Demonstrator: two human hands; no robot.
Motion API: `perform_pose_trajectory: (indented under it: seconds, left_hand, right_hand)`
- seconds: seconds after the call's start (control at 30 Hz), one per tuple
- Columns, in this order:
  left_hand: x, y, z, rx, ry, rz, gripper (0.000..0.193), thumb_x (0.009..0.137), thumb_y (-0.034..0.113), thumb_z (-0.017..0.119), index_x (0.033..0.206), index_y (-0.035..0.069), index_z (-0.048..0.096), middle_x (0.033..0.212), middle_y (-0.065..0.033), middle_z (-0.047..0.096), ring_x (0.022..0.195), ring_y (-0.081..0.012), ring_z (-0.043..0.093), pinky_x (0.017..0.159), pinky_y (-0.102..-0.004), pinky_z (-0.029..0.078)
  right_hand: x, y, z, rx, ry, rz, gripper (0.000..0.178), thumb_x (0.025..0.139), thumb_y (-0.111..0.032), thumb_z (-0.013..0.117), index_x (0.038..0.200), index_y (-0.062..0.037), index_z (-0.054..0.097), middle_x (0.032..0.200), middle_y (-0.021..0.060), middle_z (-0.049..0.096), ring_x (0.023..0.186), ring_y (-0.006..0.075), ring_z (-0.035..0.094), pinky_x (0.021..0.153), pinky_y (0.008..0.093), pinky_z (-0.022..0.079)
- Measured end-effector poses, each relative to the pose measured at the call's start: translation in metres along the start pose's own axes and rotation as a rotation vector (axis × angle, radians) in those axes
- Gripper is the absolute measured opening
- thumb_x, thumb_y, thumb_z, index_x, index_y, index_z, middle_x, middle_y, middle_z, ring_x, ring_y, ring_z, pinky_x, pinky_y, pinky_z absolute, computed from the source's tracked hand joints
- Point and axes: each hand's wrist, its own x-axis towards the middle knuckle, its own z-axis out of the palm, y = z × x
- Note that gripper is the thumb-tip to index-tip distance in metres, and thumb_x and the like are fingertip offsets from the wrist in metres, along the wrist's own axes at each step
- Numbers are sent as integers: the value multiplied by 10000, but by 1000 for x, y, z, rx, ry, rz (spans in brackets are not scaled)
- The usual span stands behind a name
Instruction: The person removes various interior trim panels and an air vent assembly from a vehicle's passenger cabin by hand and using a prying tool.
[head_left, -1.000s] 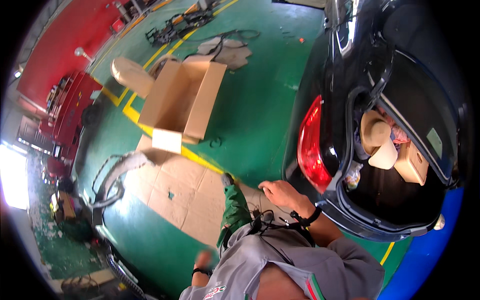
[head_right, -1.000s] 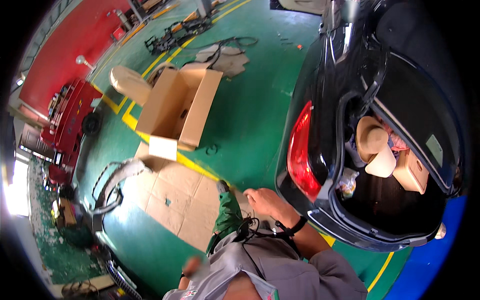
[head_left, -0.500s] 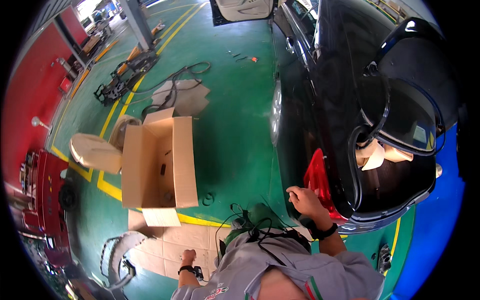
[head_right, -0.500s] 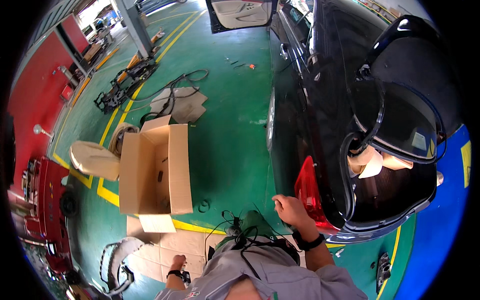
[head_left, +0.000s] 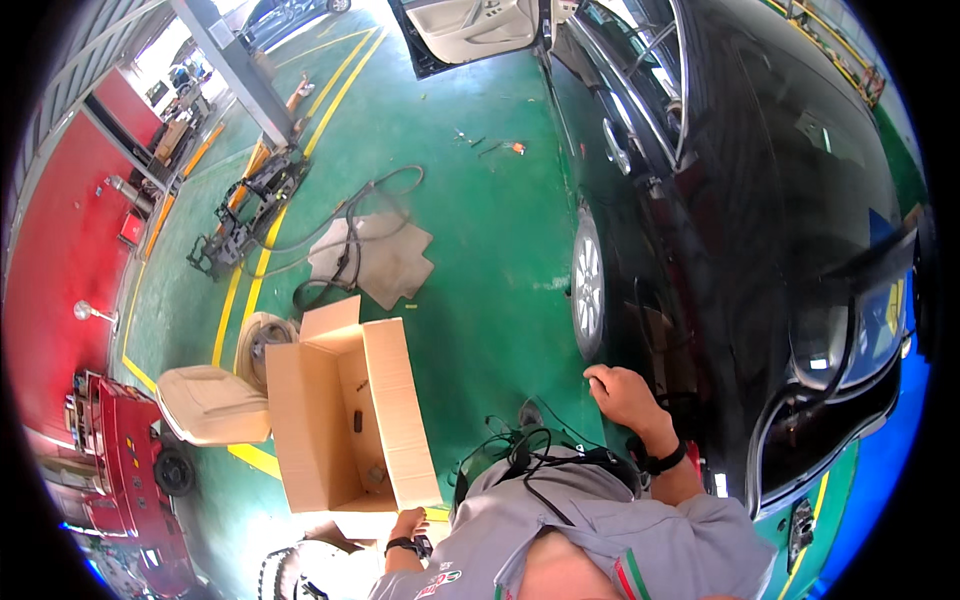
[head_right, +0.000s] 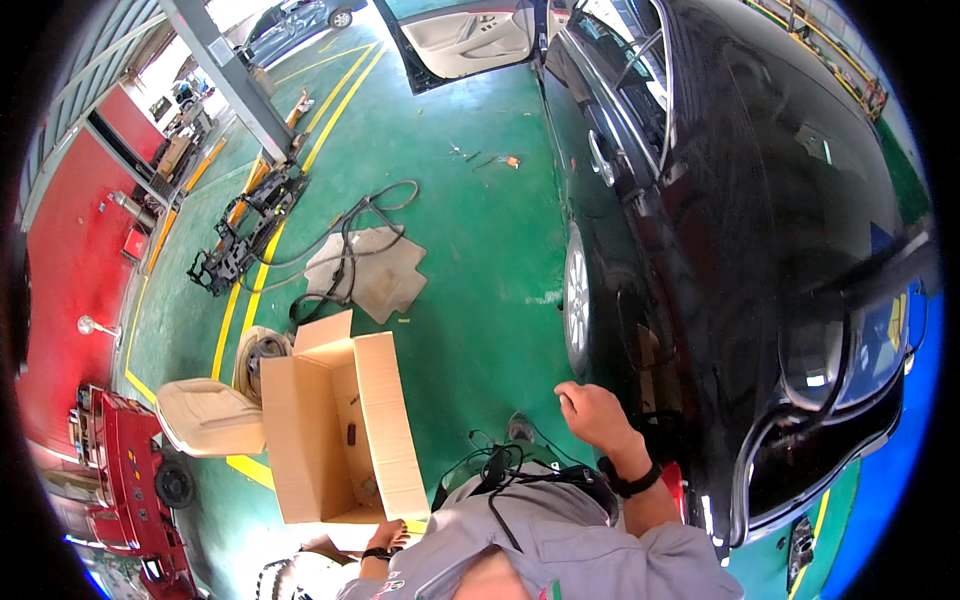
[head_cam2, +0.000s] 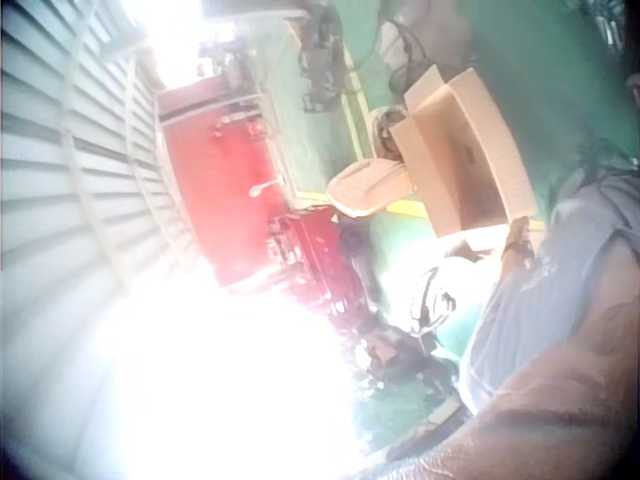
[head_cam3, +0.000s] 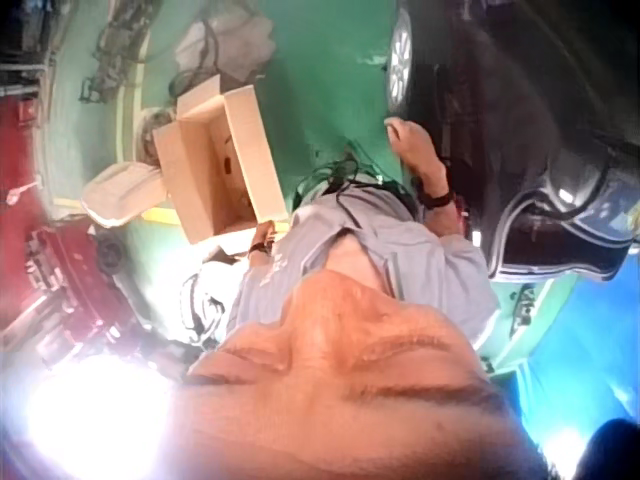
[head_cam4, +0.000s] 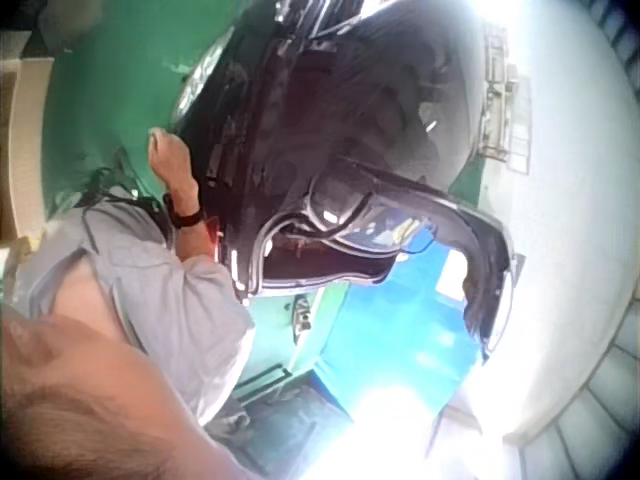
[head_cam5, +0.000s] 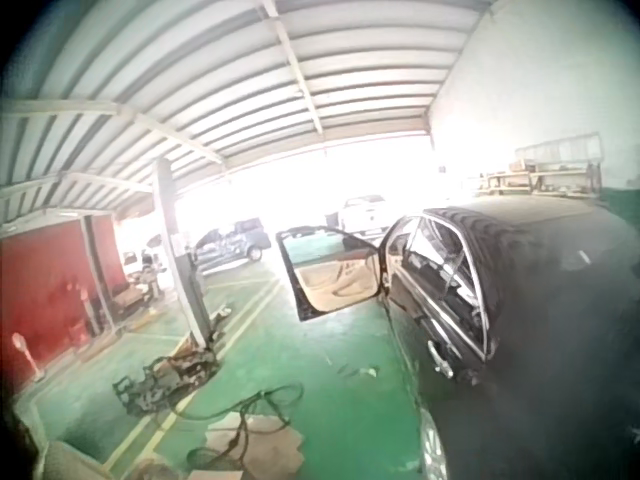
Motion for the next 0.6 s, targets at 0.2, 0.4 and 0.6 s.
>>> perform_pose_trajectory:
  seconds: [0.2, 0.4, 0.6]
  left_hand:
    - [14, 106, -3, -66, -19, -88, 363, 935, 220, 531, 1183, -32, 615, 1169, -139, 671, 987, -283, 700, 820, -396, 583]
    - [55, 240, -23, -284, -202, -98, 357, 968, 213, 465, 1159, -76, 555, 1148, -186, 625, 931, -330, 650, 799, -466, 578]
    - [149, 403, -82, -511, -106, -48, 211, 914, 149, 455, 982, -41, 519, 979, -188, 620, 743, -333, 637, 602, -446, 552]
  right_hand:
    - [140, -14, -11, 15, -74, -45, 192, 920, -168, 578, 1049, -55, 666, 869, 196, 682, 819, 389, 656, 723, 474, 520]
    - [253, 14, -3, -49, -153, 77, 216, 925, -179, 565, 1054, -49, 679, 932, 198, 698, 865, 389, 666, 768, 459, 531]
    - [364, 24, -26, -100, -25, 244, 234, 930, -226, 551, 1039, -71, 688, 913, 208, 696, 863, 407, 665, 763, 490, 535]
